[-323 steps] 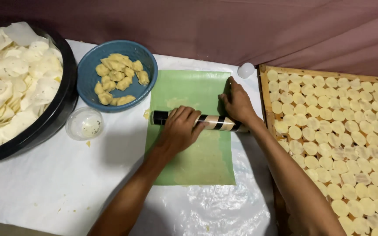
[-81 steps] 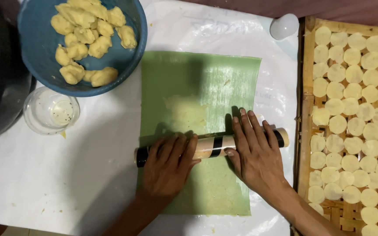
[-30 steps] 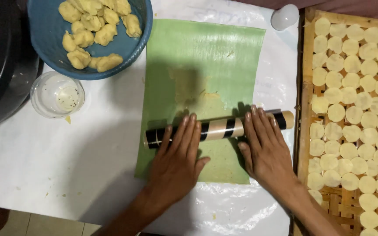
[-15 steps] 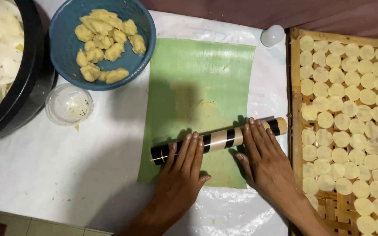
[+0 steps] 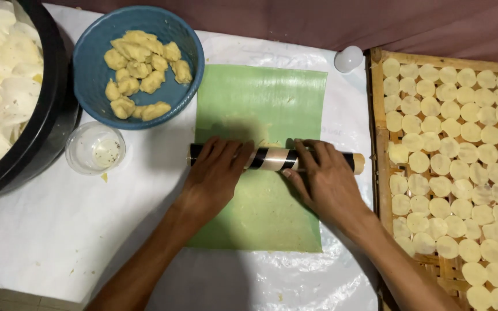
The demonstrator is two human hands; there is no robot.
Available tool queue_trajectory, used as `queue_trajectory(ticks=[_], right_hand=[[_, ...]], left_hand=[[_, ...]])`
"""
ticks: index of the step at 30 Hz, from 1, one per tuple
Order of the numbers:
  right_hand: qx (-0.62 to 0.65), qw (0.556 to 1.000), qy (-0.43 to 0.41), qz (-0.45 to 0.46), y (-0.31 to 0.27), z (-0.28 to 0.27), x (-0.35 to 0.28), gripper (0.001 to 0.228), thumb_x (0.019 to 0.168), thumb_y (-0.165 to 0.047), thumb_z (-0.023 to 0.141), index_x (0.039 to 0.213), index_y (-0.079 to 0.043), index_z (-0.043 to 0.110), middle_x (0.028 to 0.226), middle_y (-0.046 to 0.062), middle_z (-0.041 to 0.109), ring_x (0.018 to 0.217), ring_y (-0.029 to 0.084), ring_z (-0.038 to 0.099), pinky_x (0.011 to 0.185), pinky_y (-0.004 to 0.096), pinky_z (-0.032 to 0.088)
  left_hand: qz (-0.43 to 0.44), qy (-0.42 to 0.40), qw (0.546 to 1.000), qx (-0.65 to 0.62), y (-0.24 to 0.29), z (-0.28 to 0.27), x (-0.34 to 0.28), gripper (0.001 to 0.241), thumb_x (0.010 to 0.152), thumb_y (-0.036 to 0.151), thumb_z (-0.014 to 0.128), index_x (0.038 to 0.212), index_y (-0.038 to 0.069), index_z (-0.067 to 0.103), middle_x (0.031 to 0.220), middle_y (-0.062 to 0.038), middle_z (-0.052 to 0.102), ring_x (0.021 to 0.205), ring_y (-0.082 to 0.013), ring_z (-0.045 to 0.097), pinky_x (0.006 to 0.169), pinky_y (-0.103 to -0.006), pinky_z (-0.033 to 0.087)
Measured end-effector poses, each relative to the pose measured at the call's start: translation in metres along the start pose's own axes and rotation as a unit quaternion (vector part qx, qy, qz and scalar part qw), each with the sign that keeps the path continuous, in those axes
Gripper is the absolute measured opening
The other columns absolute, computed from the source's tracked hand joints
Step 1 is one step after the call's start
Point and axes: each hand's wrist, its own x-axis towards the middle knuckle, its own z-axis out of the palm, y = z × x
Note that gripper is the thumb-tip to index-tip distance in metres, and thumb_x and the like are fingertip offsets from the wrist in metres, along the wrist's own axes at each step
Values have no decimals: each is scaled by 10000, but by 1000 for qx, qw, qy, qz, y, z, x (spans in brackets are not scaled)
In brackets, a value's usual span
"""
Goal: Flatten small pieces of dough into thin discs using a rolling pin on a mat.
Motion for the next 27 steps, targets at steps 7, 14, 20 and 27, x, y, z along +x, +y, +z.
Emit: queue_trajectory(ticks=[7, 14, 20, 27], right_hand=[[-34, 997, 66, -20, -15, 23, 5, 537, 1079, -264, 483, 1493, 78, 488, 1450, 290, 574, 1420, 397, 496, 1222, 517, 308], [8, 997, -66, 43, 16, 22, 57, 664, 1110, -412, 301, 1586, 51, 295, 1619, 286, 297, 1535, 400, 229, 1232, 515, 220], [90, 982, -133, 102, 45, 9, 104, 645, 1123, -382, 166, 1641, -2, 105, 1673, 287, -22, 1554, 405, -70, 1283, 524, 28], [15, 994, 89, 63, 61, 18, 121, 585, 1181, -289, 273, 1549, 139, 423, 1601, 349, 313, 1511, 465, 252, 1267, 537, 265]], left_hand=[[-83, 21, 995, 47, 28, -3, 9, 507, 1102, 313, 420, 1478, -22, 475, 1509, -248, 512, 1463, -385, 449, 1208, -617, 253], [-94, -11, 996, 3, -13, 16, 70, 626, 1119, 422, 434, 1451, -99, 537, 1519, -257, 546, 1485, -385, 408, 1221, -630, 198], [-137, -105, 985, 7, -44, 34, 127, 756, 1128, 566, 289, 1622, -5, 317, 1670, -231, 147, 1557, -407, 72, 1256, -669, 85], [-196, -105, 973, 63, -54, 37, 160, 810, 1192, 664, 302, 1693, 60, 104, 1732, -207, 58, 1602, -390, 26, 1298, -634, 61]])
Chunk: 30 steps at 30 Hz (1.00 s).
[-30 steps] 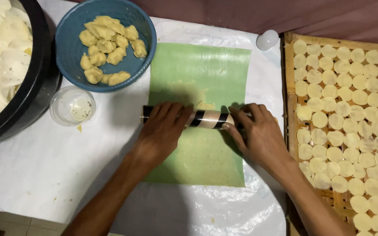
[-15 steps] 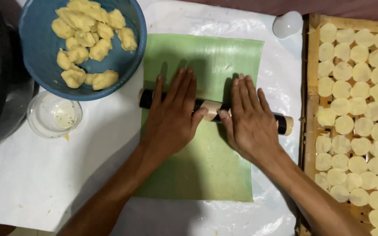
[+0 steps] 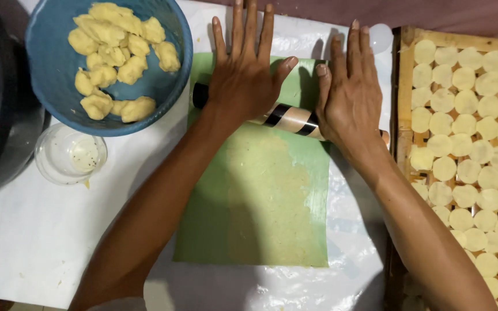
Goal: Flatten small pieces of dough into thin discs using a rolling pin on a mat.
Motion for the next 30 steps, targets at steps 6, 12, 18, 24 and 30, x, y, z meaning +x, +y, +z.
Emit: queue_trajectory(ticks=[6, 12, 18, 24, 30], right_hand=[[46, 990, -117, 66, -25, -12, -35, 747, 1107, -505, 157, 1606, 35, 290, 1661, 315, 154, 1561, 415, 102, 1266, 529, 142], [-58, 996, -68, -16, -43, 1, -83, 692, 1134, -433, 295, 1623, 51, 224, 1674, 285, 267, 1573, 392, 240, 1285, 500, 213], [-49, 994, -66, -79, -56, -5, -120, 777, 1106, -499, 315, 1608, 81, 192, 1674, 304, 233, 1573, 415, 255, 1286, 501, 250], [-2, 995, -54, -78, -60, -9, -137, 621, 1106, -399, 370, 1585, -4, 382, 1606, 255, 415, 1509, 381, 369, 1241, 484, 282], [65, 996, -31, -59, -51, -29, -70, 547, 1148, -288, 327, 1449, 123, 527, 1598, 372, 303, 1490, 525, 325, 1228, 556, 321]], left_hand=[[42, 54, 998, 10, 1, -6, -51, 835, 1124, 650, 226, 1673, 22, 188, 1725, -183, 114, 1608, -380, 99, 1295, -639, 140], [75, 74, 994, -19, -3, -9, -107, 828, 1105, 597, 215, 1605, -61, 266, 1682, -221, 324, 1581, -345, 246, 1266, -636, 128], [104, 83, 990, -46, -3, -19, -152, 790, 1088, 534, 441, 1569, -85, 348, 1665, -246, 308, 1569, -357, 284, 1278, -582, 206], [106, 97, 984, -106, -11, 3, -164, 764, 1077, 567, 464, 1555, -28, 423, 1619, -245, 407, 1534, -352, 355, 1230, -596, 222], [93, 145, 981, -84, -18, -15, -85, 725, 1141, 523, 312, 1573, -50, 415, 1673, -235, 233, 1577, -393, 247, 1270, -632, 243]])
